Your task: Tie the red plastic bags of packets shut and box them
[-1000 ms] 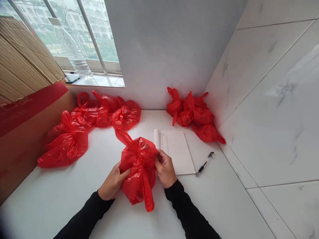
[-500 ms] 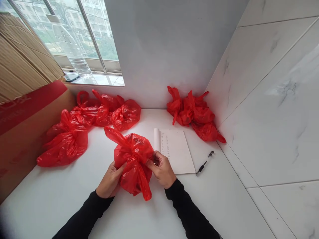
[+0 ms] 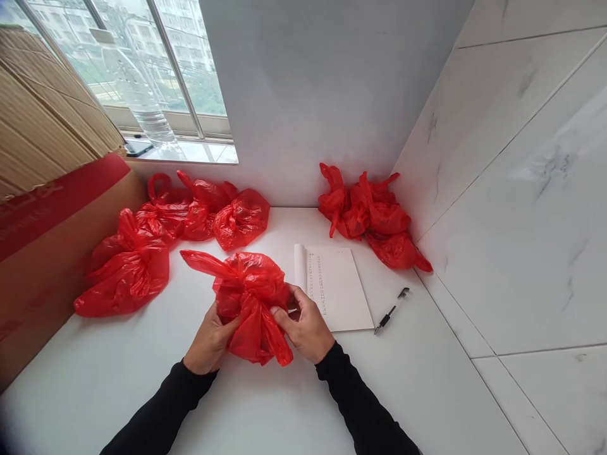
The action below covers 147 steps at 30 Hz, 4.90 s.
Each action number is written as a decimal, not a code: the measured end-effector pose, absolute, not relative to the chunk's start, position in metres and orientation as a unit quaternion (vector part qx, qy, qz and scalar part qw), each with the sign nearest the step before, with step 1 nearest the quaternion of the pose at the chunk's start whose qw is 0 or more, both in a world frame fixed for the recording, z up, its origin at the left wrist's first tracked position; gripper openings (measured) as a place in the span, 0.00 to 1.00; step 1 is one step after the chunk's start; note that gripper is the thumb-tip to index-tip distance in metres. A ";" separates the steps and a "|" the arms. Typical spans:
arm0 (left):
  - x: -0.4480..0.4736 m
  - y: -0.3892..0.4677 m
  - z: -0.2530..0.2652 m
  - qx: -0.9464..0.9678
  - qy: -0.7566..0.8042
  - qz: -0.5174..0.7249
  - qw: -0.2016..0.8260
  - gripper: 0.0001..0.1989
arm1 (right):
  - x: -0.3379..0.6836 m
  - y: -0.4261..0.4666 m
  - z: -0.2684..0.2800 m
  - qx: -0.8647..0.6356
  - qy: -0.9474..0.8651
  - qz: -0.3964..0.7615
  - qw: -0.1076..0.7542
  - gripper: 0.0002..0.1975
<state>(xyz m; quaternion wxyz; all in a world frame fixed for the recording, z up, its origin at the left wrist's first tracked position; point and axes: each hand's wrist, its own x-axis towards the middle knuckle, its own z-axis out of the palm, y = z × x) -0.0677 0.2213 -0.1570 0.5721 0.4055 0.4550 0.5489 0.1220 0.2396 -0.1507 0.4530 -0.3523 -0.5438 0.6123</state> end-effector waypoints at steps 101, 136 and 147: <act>-0.067 0.218 -0.156 0.454 0.393 0.517 0.610 0.29 | 0.128 0.245 -0.162 -0.313 -0.461 0.674 0.484 0.24; -0.062 0.217 -0.147 0.419 0.404 0.542 0.606 0.41 | 0.125 0.244 -0.162 -0.283 -0.445 0.690 0.495 0.27; -0.061 0.217 -0.147 0.395 0.412 0.537 0.621 0.32 | 0.127 0.242 -0.158 -0.264 -0.482 0.676 0.491 0.28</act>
